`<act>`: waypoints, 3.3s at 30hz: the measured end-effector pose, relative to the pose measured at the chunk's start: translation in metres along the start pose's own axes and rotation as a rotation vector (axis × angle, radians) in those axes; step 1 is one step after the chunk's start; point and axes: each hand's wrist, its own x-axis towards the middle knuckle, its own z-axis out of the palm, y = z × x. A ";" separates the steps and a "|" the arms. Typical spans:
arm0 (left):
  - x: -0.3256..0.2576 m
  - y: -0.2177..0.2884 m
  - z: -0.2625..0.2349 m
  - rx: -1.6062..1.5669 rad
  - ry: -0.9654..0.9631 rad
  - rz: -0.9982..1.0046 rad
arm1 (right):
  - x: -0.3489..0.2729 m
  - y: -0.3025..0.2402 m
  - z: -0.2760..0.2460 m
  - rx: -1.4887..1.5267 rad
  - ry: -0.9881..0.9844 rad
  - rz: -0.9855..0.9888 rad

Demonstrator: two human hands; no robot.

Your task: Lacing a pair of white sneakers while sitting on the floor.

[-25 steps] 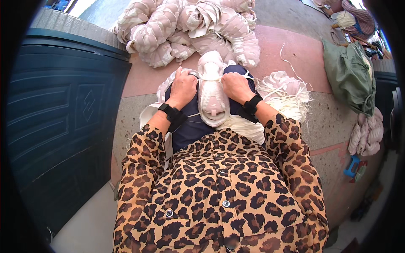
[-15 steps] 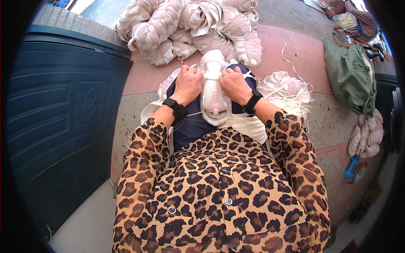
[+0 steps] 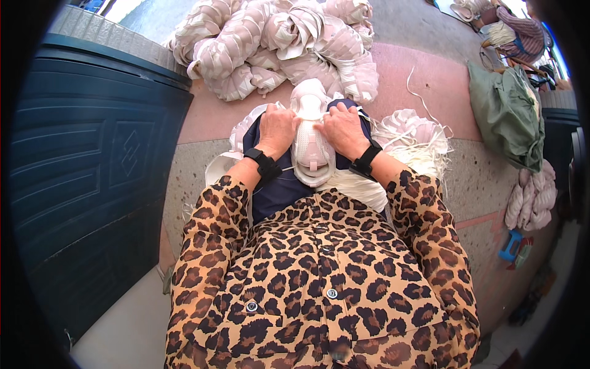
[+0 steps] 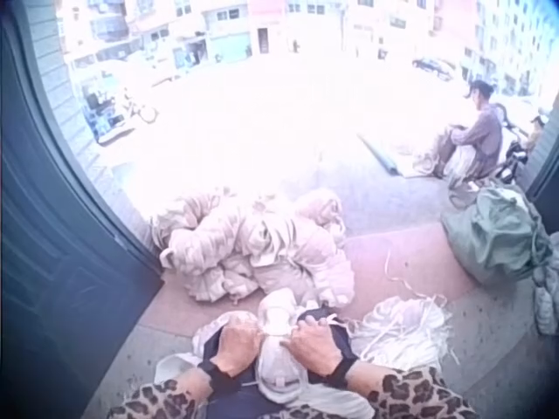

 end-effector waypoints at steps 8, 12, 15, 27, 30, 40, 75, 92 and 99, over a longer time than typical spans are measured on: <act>-0.007 0.005 -0.005 0.170 -0.287 -0.024 | 0.008 0.018 0.009 0.234 -0.200 -0.107; -0.010 0.001 0.000 0.156 -0.310 0.019 | 0.007 0.023 0.011 0.290 -0.174 -0.159; -0.004 -0.001 -0.004 0.122 -0.435 0.037 | 0.006 0.027 0.011 0.314 -0.135 -0.202; -0.007 -0.022 0.002 -0.168 -0.243 0.202 | 0.001 -0.004 -0.003 -0.105 -0.126 -0.356; -0.005 -0.020 -0.001 -0.188 -0.306 0.137 | 0.005 -0.019 -0.018 -0.343 -0.159 -0.466; -0.006 -0.034 0.017 -0.262 -0.337 0.023 | -0.014 -0.051 -0.050 0.557 0.381 -0.653; -0.031 0.100 -0.062 -0.892 -0.072 0.036 | -0.043 0.003 -0.041 1.944 0.188 0.475; -0.035 0.071 -0.045 -0.873 -0.090 -0.311 | -0.038 -0.018 -0.033 1.674 0.146 0.287; 0.006 -0.002 -0.009 -0.235 -0.052 0.101 | -0.034 -0.007 -0.044 1.576 0.304 0.211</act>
